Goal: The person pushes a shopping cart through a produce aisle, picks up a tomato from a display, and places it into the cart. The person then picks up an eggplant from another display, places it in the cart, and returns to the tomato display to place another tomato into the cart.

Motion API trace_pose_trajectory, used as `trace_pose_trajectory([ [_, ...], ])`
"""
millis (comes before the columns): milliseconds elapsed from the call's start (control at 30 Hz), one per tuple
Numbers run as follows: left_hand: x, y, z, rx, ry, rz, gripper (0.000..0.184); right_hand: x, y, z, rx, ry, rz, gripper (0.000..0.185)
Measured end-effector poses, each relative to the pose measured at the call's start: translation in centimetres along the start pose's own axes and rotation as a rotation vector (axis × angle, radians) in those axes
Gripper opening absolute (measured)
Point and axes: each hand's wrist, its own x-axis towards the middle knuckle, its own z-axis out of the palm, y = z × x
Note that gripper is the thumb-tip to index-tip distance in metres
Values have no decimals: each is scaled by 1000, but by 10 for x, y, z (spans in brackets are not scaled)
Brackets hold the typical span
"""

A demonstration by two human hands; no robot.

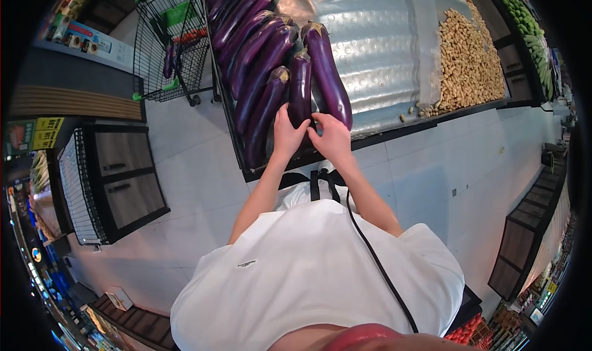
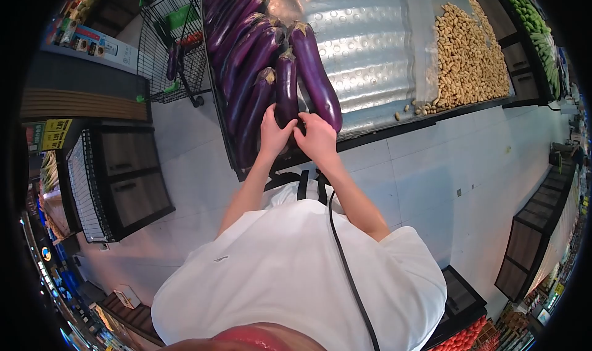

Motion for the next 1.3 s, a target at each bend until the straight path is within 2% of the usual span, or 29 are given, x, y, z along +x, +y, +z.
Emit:
trace_pose_trajectory([
  [33, -2, 1, 3, 44, 16, -26, 75, 7, 1, -8, 128, 138, -24, 29],
  [67, -4, 2, 6, 87, 32, -55, 74, 16, 4, -20, 240, 161, 32, 29],
  [133, -5, 7, 3, 136, 40, -36, 73, 37, 25, -34, 9, 282, -25, 41],
  [167, -4, 3, 4, 131, 16, -27, 71, 47, 35, -36, 10, 277, -27, 41],
  [233, -4, 2, 3, 107, -18, 3, 69, 64, 52, -34, -188, 330, -97, 57],
  [267, -4, -2, 4, 113, -13, 2, 69, 68, 56, -32, -181, 328, -101, 57],
  [333, 0, -7, 5, 104, -39, 33, 69, 76, 63, -29, -141, 155, -28, 69],
  [467, 5, 12, -2, 128, -148, 2, 70, 76, 60, -29, -90, 143, 18, 69],
  [533, 0, 35, 1, 301, 8, -64, 71, 74, 57, -30, -112, 154, 41, 69],
  [567, 1, 44, 1, 305, 1, -64, 71, 75, 57, -30, -108, 154, 48, 69],
  [633, 0, 61, 1, 392, 74, 56, 75, 78, 57, -30, -86, 112, 110, 70],
  [733, -2, 101, -7, 507, -38, 14, 84, 77, 57, -27, -105, 102, 147, 73],
  [800, 1, 95, 3, 591, -76, 93, 94, 77, 60, -22, -104, 107, 152, 74],
  [967, 7, 75, 27, 914, -36, 164, 97, 68, 58, -23, -114, 124, 161, 75],
  [1267, 12, 77, 33, 858, -9, 154, 95, 62, 59, -21, -111, 192, 45, 74],
  [1300, 12, 79, 30, 831, -23, 139, 94, 63, 62, -24, -30, 169, 40, 74],
])
